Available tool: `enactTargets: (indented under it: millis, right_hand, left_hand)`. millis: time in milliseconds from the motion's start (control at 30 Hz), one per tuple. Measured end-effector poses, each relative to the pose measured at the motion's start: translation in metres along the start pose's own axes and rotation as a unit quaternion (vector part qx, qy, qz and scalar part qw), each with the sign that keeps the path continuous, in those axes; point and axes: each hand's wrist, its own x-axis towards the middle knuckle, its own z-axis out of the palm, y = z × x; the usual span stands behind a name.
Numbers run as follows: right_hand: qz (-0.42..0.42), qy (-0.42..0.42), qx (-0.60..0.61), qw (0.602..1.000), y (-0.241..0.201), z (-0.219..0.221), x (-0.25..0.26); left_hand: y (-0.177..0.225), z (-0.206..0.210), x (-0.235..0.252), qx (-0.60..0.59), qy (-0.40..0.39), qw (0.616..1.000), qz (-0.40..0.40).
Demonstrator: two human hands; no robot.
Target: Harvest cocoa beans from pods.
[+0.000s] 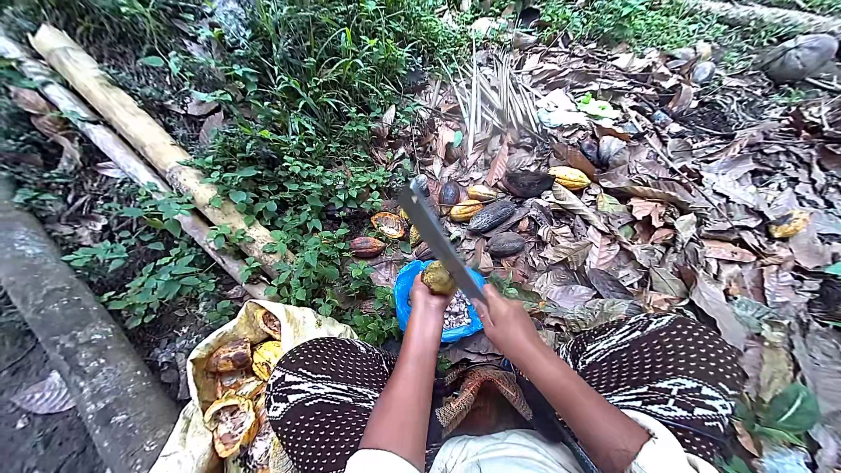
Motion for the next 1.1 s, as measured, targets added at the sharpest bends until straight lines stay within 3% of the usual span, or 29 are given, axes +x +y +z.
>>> enactTargets:
  millis: [67,133,233,533,667,933,1100]
  right_hand:
    - [0.075,-0.101,0.011,0.992,0.008,0.002,0.011]
    - [0.078,-0.107,0.009,0.991,0.012,0.002,0.014]
    - [0.061,-0.081,-0.019,0.995,0.016,0.007,0.012]
    - [-0.043,0.123,-0.125,0.984,0.036,0.055,0.014]
    - [-0.054,0.168,-0.126,0.976,0.039,0.06,0.019]
    - [-0.013,0.171,-0.105,0.98,0.035,0.063,0.026]
    - [0.065,0.109,0.061,0.99,0.041,0.042,0.034]
  left_hand:
    - [-0.004,-0.006,0.008,0.02,0.001,1.0,0.016]
    - [-0.001,-0.003,0.007,0.044,-0.003,0.999,-0.007]
    - [0.007,0.0,0.002,0.088,-0.016,0.995,-0.049]
    - [-0.005,0.0,-0.002,0.014,-0.069,0.993,0.09]
    - [-0.007,0.001,-0.007,0.002,-0.103,0.988,0.119]
    - [-0.016,0.0,-0.011,-0.031,-0.133,0.974,0.181]
    - [-0.013,-0.006,-0.009,-0.008,-0.217,0.957,0.193]
